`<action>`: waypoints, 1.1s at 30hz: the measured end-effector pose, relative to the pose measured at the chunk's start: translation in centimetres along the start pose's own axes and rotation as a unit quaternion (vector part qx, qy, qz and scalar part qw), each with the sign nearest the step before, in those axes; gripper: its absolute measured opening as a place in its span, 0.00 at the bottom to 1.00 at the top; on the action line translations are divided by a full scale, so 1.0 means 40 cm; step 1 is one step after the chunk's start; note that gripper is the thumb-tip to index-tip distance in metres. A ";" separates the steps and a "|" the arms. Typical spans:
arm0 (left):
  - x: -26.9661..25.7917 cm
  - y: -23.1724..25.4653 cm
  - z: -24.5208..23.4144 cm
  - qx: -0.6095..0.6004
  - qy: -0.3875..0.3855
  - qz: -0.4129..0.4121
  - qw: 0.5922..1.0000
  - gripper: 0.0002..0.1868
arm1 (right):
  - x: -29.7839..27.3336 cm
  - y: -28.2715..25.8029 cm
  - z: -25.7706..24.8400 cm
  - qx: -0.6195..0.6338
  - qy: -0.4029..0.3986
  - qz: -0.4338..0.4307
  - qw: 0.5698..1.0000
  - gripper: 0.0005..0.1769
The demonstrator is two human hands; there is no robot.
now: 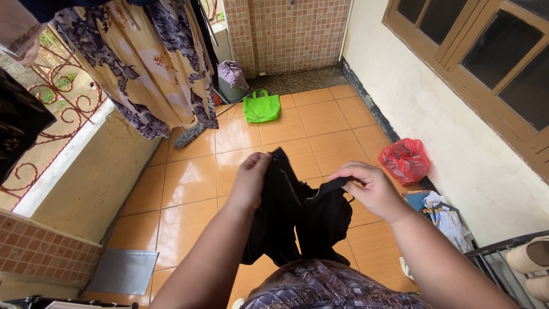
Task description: The person straightens a pair of black trousers, places them on a purple hanger, and hangs them on a clothesline. They then smooth the legs and fold the cuffs to ensure the trousers hang neatly.
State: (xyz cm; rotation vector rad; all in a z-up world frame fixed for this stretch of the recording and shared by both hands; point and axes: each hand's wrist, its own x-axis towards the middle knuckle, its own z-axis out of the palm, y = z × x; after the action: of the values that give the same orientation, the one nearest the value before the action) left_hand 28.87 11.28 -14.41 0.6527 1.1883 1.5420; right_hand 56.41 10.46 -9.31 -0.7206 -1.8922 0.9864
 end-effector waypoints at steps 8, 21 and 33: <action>-0.052 0.013 0.031 0.112 -0.126 -0.011 0.986 0.11 | 0.076 -0.070 0.167 -0.102 0.075 0.041 0.991 0.12; -0.132 0.225 -0.054 0.422 -0.289 0.179 0.840 0.23 | 0.111 -0.105 0.280 -0.143 0.132 0.076 0.978 0.16; -0.086 0.183 -0.058 0.399 -0.304 0.378 0.778 0.08 | 0.105 -0.123 0.264 -0.110 0.141 0.104 0.978 0.11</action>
State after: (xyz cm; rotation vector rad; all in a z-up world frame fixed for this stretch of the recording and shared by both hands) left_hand 25.07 7.44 -7.96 2.2352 1.0662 1.1596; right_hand 44.68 7.46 -6.72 -1.1453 -1.7146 0.7591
